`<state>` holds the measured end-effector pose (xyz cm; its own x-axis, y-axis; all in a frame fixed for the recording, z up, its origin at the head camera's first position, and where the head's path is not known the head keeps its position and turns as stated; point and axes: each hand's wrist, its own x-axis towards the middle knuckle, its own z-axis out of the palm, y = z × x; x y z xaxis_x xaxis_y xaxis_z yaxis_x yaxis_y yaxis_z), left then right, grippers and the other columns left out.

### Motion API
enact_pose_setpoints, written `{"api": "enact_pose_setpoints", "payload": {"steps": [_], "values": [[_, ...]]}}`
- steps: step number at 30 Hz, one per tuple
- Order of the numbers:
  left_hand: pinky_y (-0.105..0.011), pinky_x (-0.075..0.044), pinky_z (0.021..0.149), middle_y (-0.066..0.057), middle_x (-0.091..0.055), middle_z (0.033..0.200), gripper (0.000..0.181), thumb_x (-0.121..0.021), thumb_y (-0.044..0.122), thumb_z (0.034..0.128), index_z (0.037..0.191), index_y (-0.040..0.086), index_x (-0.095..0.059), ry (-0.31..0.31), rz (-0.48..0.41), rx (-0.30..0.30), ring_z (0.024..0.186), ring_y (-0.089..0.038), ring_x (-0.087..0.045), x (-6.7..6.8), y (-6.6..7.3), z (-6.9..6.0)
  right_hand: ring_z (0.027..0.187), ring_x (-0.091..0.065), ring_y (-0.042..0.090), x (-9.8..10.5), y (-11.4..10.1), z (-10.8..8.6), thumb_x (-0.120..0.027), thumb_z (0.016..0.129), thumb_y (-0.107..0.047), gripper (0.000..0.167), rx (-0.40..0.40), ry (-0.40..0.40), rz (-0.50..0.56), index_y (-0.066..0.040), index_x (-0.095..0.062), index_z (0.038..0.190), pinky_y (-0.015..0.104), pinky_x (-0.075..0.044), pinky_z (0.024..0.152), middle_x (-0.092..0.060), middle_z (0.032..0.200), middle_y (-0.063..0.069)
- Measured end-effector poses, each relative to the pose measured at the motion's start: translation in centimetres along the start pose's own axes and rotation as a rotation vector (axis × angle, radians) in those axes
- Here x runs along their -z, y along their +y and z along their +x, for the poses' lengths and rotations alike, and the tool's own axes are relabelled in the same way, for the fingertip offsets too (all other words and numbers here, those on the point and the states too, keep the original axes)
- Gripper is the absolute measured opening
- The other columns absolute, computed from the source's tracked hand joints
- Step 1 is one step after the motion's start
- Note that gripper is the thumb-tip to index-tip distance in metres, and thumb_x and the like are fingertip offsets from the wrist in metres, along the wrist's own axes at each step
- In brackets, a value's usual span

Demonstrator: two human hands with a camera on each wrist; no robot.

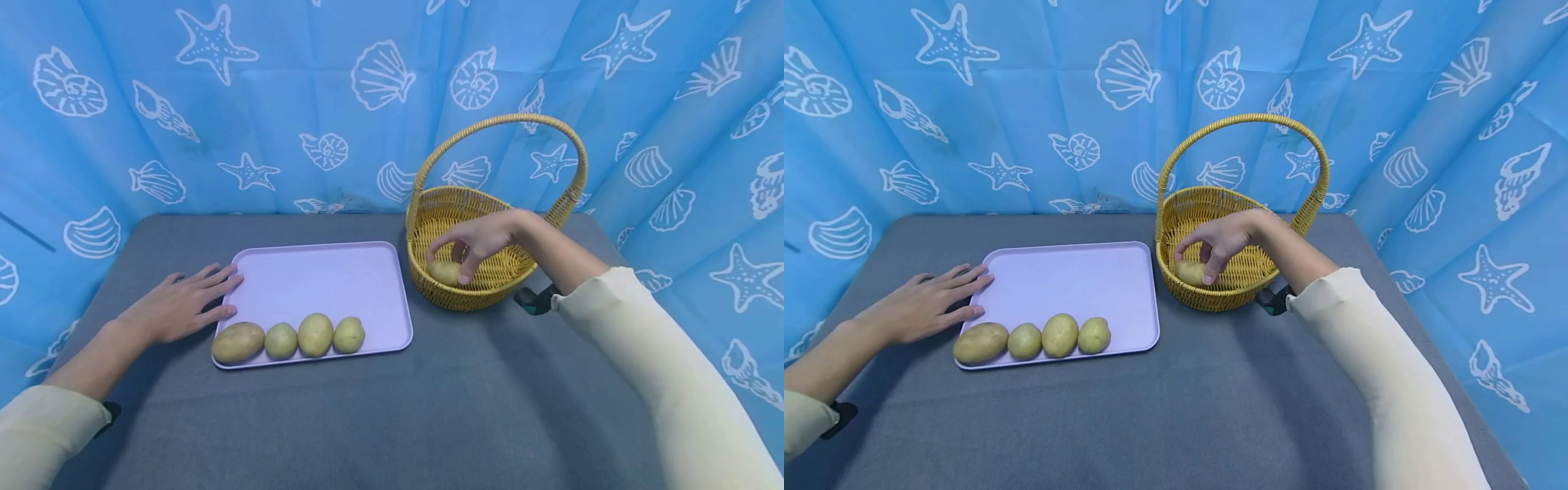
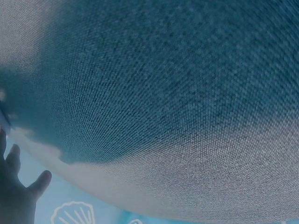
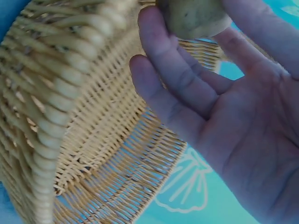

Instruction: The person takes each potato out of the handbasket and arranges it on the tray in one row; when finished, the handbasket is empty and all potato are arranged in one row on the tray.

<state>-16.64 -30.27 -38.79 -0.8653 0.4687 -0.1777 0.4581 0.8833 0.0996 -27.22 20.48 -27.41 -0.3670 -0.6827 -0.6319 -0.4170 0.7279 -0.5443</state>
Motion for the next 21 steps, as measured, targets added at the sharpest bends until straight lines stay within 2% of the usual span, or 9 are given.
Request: {"api": "enact_pose_setpoints", "payload": {"steps": [3,11,15,21], "values": [[-0.077,-0.019,0.106,-0.017,-0.026,0.162,0.072,-0.043,0.058,0.1012,0.157,0.013,-0.032,-0.002,-0.003,0.001,0.147,-0.046,-0.021,-0.1,0.0,0.0,0.115,-0.056,0.027,0.0,-0.5,-0.8,-0.080,0.084,-0.022,0.074,0.040,0.052,0.027,-0.012,-0.043,0.147,0.041,-0.049,0.096,-0.049,0.137,0.011],[-0.077,-0.019,0.106,-0.017,-0.026,0.162,0.072,-0.043,0.057,0.1012,0.156,0.012,-0.032,-0.006,0.003,0.000,0.147,-0.045,-0.021,-0.1,-0.1,0.0,0.110,-0.060,0.025,-0.4,-3.4,-2.0,-0.080,0.085,-0.021,0.069,0.172,0.109,0.044,-0.014,-0.045,0.144,0.041,-0.053,0.093,-0.055,0.129,0.009],[-0.077,-0.018,0.106,-0.017,-0.026,0.162,0.072,-0.043,0.057,0.1013,0.156,0.011,-0.032,-0.004,-0.001,-0.001,0.147,-0.046,-0.021,-0.1,-0.1,0.0,0.108,-0.063,0.024,-1.1,-5.1,-1.8,-0.079,0.086,-0.017,0.067,0.201,0.104,0.052,-0.015,-0.045,0.144,0.040,-0.054,0.091,-0.056,0.128,0.011],[-0.077,-0.019,0.106,-0.017,-0.026,0.162,0.073,-0.043,0.057,0.1012,0.156,0.011,-0.033,-0.009,-0.001,0.003,0.147,-0.046,-0.021,0.0,0.0,0.0,0.099,-0.066,0.021,-2.5,-6.9,-0.6,-0.080,0.084,-0.014,0.067,0.284,0.082,0.022,-0.015,-0.047,0.142,0.037,-0.056,0.088,-0.060,0.120,0.009]]}}
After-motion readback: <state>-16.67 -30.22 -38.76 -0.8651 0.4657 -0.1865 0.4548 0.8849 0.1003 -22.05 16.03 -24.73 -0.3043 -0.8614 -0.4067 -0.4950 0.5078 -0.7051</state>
